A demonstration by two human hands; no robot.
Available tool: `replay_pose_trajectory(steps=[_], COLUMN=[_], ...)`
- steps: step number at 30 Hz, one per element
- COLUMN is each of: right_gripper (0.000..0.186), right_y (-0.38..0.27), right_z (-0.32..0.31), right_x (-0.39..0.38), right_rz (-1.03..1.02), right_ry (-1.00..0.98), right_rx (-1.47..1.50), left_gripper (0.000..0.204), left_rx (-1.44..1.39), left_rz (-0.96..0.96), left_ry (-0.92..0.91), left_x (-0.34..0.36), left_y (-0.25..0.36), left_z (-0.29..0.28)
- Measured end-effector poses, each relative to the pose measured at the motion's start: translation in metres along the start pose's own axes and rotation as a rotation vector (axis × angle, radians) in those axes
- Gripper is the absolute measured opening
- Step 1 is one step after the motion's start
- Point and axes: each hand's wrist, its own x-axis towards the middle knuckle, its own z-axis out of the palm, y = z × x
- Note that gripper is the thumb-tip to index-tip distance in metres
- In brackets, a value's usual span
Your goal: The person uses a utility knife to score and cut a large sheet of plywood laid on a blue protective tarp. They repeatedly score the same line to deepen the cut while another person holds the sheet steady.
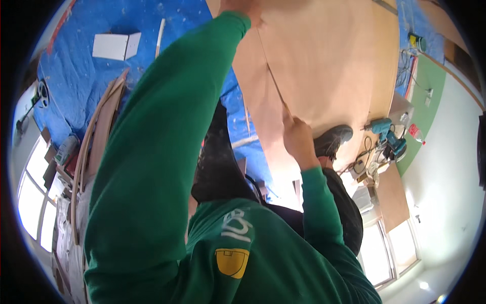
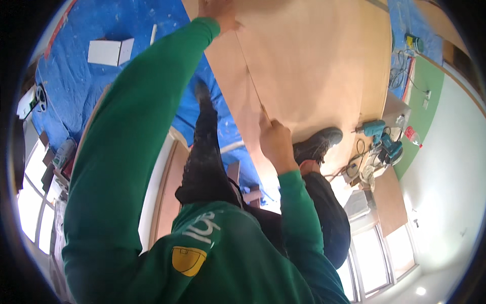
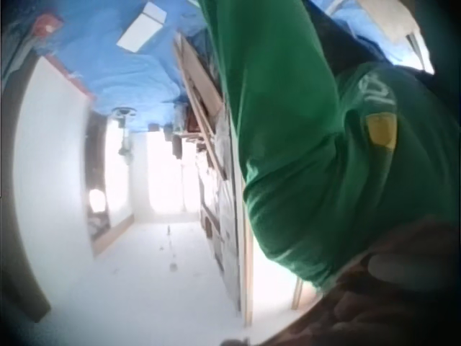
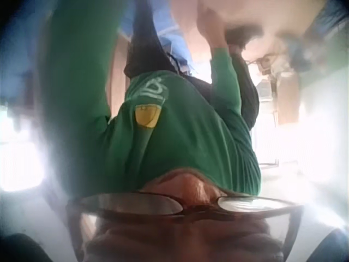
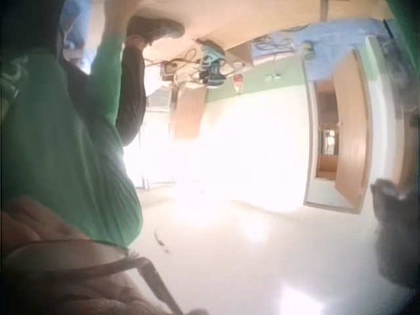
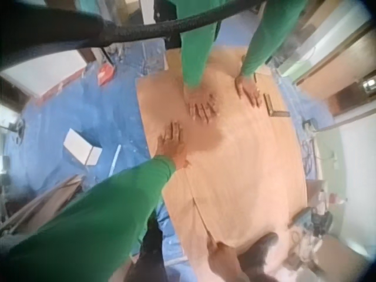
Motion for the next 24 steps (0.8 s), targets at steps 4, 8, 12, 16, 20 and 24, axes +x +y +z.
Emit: replay_pose_trajectory(steps=[4, 8, 12, 16, 20, 24], right_gripper=[0.050, 0.034, 0.031, 0.032, 0.032, 0.028], right_y=[-0.011, 0.012, 0.016, 0.002, -0.010, 0.007], right_z=[-0.033, 0.036, 0.035, 0.008, -0.026, 0.021], right_x=[-0.070, 0.037, 0.111, 0.011, -0.068, 0.028], right_rz=[0.109, 0.170, 0.066, 0.063, 0.300, 0.045], right_ry=[-0.049, 0.029, 0.095, 0.047, -0.033, 0.116], right_rx=[0.189, 0.193, 0.073, 0.079, 0.308, 0.132], left_gripper=[0.128, 0.127, 0.128, 0.130, 0.131, 0.132], left_rx=[0.005, 0.051, 0.046, 0.030, 0.068, 0.005], left_rz=[0.026, 0.021, 0.073, 0.010, -0.035, 0.001], left_ry=[0.028, 0.035, 0.025, 0.087, 0.045, 0.035], left_x=[0.006, 0.006, 0.008, 0.009, 0.009, 0.013], left_y=[0.001, 0.002, 0.020, -0.001, 0.004, 0.004], left_z=[0.002, -0.003, -0.003, 0.005, 0.006, 0.002])
